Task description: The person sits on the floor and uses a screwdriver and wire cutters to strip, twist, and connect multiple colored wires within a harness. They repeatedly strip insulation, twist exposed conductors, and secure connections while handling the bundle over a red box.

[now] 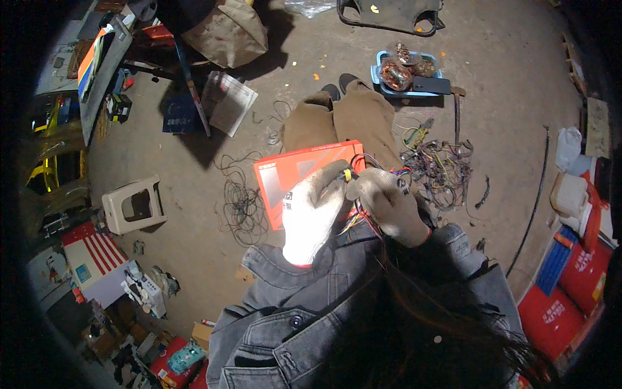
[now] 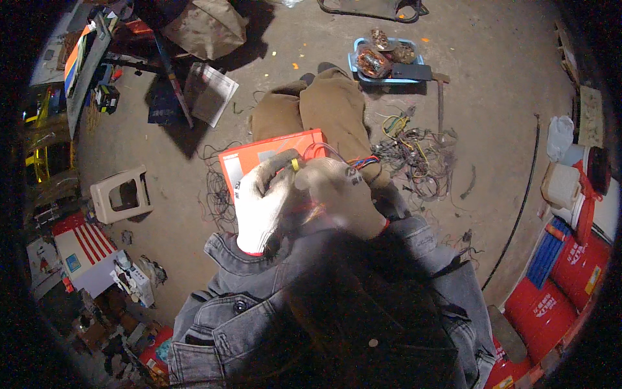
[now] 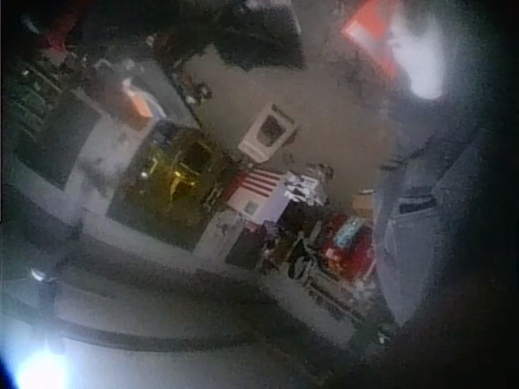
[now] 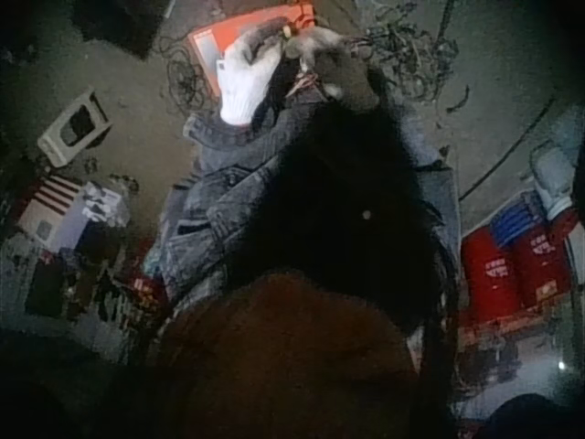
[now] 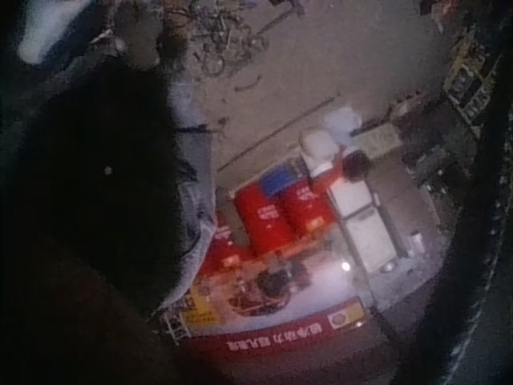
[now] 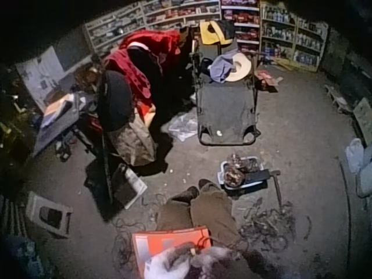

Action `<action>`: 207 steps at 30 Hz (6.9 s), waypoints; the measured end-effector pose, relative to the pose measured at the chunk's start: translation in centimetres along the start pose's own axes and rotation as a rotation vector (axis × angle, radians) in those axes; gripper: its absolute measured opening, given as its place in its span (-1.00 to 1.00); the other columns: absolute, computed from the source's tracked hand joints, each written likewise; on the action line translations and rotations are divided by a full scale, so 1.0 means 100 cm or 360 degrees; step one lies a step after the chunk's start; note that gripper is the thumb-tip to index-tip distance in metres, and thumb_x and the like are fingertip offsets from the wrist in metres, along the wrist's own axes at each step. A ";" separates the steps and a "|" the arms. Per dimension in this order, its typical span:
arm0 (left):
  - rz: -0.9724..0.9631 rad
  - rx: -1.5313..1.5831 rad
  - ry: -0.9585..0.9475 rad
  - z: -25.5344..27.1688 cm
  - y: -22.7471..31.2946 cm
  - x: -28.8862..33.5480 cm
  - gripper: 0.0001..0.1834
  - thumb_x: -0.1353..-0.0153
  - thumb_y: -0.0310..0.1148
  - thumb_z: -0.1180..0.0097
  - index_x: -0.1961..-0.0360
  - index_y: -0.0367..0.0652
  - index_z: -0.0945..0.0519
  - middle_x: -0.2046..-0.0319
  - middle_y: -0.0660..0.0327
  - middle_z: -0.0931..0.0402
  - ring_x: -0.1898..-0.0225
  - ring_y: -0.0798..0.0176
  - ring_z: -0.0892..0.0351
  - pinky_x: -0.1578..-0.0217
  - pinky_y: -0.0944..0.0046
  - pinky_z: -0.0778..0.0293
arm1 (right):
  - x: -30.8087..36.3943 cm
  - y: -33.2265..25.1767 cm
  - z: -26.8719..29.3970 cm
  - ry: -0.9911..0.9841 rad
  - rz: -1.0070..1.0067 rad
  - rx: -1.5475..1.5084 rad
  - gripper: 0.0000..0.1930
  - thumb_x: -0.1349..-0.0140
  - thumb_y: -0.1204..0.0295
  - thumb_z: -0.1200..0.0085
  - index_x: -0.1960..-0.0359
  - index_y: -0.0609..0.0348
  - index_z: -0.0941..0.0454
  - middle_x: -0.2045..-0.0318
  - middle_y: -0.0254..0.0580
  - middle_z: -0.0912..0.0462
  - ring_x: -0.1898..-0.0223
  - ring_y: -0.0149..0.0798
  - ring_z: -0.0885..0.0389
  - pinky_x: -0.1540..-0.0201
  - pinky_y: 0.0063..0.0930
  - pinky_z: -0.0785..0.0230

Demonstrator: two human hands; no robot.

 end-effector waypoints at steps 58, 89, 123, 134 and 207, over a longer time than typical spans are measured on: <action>0.0561 0.1275 0.0233 -0.009 -0.027 0.005 -0.65 -0.35 -0.41 -0.19 -0.12 -0.28 -0.62 0.23 0.23 -0.66 0.32 0.43 -0.55 0.35 0.43 -0.42 | 0.010 0.036 -0.033 0.0232 -0.0171 -0.0540 -0.57 -0.55 0.28 0.03 -0.36 0.14 -0.37 -0.10 -0.15 -0.63 0.09 -0.33 -0.63 0.16 -0.51 -0.52; 0.0580 0.1121 -0.0122 -0.021 -0.031 0.012 -0.69 -0.35 -0.42 -0.19 -0.03 -0.40 -0.61 0.21 0.23 -0.64 0.26 0.42 -0.56 0.23 0.35 -0.48 | 0.018 0.020 -0.028 0.0455 -0.0543 0.0802 -0.60 -0.35 0.44 -0.23 -0.21 0.20 -0.56 -0.04 0.05 -0.67 -0.01 0.01 -0.69 0.01 -0.27 -0.57; 0.0225 0.1000 -0.0077 -0.008 -0.002 0.007 -0.59 -0.40 -0.13 -0.18 -0.05 -0.28 -0.64 0.27 0.36 -0.57 0.34 0.48 -0.46 0.31 0.40 -0.39 | 0.038 0.068 -0.046 0.0614 -0.0321 0.0717 -0.71 -0.41 0.28 -0.16 -0.05 0.15 -0.63 0.04 -0.15 -0.72 0.12 -0.15 -0.71 0.04 -0.27 -0.55; 0.0425 0.1140 0.0075 -0.019 0.008 0.015 -0.65 -0.45 -0.24 -0.13 -0.08 -0.28 -0.63 0.48 0.44 -0.44 0.55 0.57 -0.28 0.53 0.49 -0.17 | 0.037 0.041 -0.038 0.0406 0.0078 0.0925 -0.60 -0.37 0.30 -0.22 -0.16 0.20 -0.52 0.02 -0.16 -0.69 0.10 -0.13 -0.70 0.04 -0.20 -0.53; 0.0258 0.0469 0.0123 -0.008 -0.005 0.017 -0.64 -0.12 -0.41 -0.41 0.06 -0.27 -0.68 0.32 0.19 -0.72 0.31 0.39 -0.64 0.23 0.33 -0.56 | -0.032 -0.048 0.028 0.0121 -0.0081 0.0012 -0.76 -0.32 0.40 -0.16 0.06 0.27 -0.64 0.16 -0.06 -0.68 0.09 -0.20 -0.67 0.00 -0.35 -0.53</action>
Point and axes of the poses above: each hand's wrist, its own x-axis away from the middle knuckle, its own z-axis out of the back of the hand, y = z × x, the point moved 5 cm from there along -x, towards the middle knuckle
